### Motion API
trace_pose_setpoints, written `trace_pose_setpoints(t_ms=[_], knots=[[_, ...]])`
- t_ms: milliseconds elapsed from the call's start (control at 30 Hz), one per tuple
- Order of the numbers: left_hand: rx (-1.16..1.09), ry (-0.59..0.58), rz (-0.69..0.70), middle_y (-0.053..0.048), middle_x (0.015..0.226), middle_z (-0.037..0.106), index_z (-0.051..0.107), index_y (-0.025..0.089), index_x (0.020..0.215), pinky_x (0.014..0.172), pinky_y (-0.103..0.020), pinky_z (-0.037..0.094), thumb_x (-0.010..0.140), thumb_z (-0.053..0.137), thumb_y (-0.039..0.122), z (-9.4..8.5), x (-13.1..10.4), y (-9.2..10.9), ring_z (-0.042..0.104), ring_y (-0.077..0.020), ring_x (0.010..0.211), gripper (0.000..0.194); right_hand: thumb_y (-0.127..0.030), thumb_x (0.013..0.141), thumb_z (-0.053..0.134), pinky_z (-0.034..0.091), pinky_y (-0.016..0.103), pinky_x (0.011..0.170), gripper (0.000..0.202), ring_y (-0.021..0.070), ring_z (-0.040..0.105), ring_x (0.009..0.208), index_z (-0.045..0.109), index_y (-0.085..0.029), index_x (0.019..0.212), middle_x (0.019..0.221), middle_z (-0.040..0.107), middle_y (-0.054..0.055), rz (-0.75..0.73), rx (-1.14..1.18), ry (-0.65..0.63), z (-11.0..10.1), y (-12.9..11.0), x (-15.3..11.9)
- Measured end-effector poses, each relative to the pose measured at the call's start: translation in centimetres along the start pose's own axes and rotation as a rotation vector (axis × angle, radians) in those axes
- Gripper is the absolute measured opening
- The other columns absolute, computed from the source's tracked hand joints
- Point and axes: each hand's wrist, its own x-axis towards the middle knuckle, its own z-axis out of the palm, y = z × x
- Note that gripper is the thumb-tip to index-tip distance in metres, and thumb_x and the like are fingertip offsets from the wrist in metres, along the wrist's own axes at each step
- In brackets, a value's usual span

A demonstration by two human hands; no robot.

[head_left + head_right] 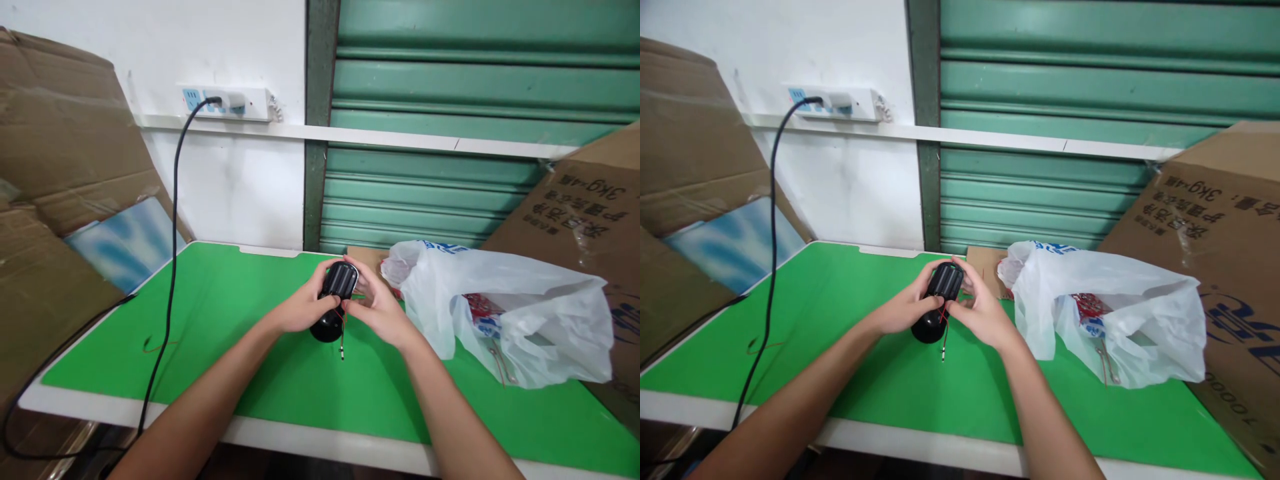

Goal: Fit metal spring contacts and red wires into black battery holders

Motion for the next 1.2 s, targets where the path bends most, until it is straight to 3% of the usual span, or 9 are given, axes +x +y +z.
trace_pose_setpoints(t_ms=[300,533,767,1200], knots=[[0.027,-0.029,0.046,-0.013,0.149,0.043,0.022,0.023,0.155,0.116,-0.047,0.037,0.091,0.055,0.017,-0.4,-0.1,-0.3,0.050,-0.0270,0.132,0.072,-0.031,0.084,0.075,0.055,0.029,0.099,0.077,0.0191,0.058,0.129,0.037,-0.023,0.151,0.147,0.050,0.011,-0.002,0.086,-0.040,-0.1,0.8,0.3],[0.091,-0.058,0.058,-0.014,0.146,0.046,0.020,0.022,0.155,0.111,-0.043,0.041,0.096,0.055,0.024,-0.7,-0.3,-0.1,0.050,-0.0280,0.132,0.069,-0.034,0.080,0.079,0.055,0.030,0.104,0.065,0.0181,0.063,0.121,0.048,-0.019,0.136,0.141,0.055,0.011,0.034,0.153,-0.074,-0.1,1.3,0.7],[0.128,-0.063,0.137,-0.015,0.147,0.044,0.021,0.020,0.154,0.113,-0.042,0.040,0.097,0.054,0.027,-0.9,-0.2,-0.2,0.048,-0.0280,0.133,0.066,-0.035,0.084,0.077,0.054,0.031,0.107,0.062,0.0174,0.062,0.123,0.047,-0.019,0.135,0.140,0.055,0.012,-0.014,0.157,-0.039,0.6,1.5,0.7],[0.156,0.022,0.121,-0.016,0.141,0.050,0.026,0.017,0.151,0.114,-0.044,0.038,0.093,0.056,0.023,-0.1,0.0,-0.5,0.052,-0.0286,0.129,0.066,-0.048,0.078,0.081,0.054,0.035,0.109,0.071,0.0194,0.061,0.125,0.050,-0.019,0.134,0.137,0.059,0.011,0.019,0.131,0.044,1.2,2.2,0.9]])
